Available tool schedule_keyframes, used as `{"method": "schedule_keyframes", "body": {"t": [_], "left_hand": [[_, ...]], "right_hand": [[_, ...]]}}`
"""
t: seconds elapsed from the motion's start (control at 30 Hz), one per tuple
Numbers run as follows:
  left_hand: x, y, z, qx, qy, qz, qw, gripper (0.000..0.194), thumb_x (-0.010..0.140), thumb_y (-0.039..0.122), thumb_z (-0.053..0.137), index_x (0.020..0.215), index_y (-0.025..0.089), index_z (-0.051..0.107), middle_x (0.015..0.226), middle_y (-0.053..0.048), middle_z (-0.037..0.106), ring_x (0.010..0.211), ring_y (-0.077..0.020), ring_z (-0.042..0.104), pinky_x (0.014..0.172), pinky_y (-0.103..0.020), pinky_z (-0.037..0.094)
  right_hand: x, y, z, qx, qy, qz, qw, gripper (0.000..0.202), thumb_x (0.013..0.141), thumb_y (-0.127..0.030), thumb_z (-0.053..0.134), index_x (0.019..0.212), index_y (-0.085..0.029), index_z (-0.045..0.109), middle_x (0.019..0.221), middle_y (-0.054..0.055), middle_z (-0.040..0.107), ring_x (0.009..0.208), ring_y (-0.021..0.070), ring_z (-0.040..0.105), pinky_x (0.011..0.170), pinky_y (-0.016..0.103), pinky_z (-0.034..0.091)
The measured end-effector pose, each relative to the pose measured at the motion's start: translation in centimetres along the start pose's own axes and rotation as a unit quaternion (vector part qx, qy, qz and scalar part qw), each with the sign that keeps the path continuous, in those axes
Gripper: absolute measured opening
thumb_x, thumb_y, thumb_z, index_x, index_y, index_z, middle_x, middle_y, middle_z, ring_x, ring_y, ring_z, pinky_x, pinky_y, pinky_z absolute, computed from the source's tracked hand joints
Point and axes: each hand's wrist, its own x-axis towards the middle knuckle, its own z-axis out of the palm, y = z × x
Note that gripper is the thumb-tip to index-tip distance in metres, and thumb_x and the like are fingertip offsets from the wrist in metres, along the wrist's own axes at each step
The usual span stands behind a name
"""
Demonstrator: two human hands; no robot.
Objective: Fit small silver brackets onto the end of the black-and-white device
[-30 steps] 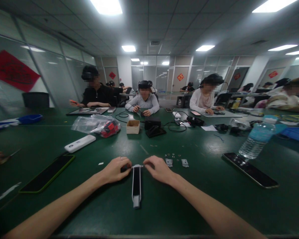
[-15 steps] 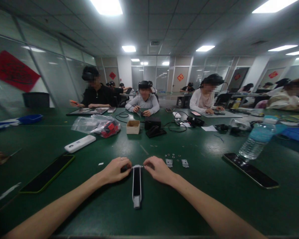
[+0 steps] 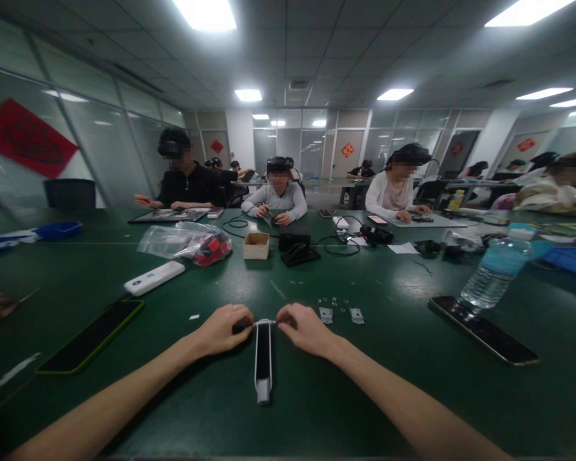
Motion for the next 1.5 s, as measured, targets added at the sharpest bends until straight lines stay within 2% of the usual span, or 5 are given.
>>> {"method": "schedule_keyframes", "body": {"t": [1.5], "left_hand": [[-0.08,-0.27,0.35,-0.002,0.002,0.001,1.000,0.010,0.080,0.020,0.051,0.088,0.019,0.058,0.085,-0.002,0.062,0.075,-0.0156,0.056,0.069,-0.026,0.041]], "right_hand": [[0.18,-0.57,0.28,-0.008,0.013,-0.016,1.000,0.015,0.082,-0.022,0.056,0.094,-0.017,0.062,0.092,0.004,0.063,0.082,0.0148,0.059,0.075,0.028,0.050]]}}
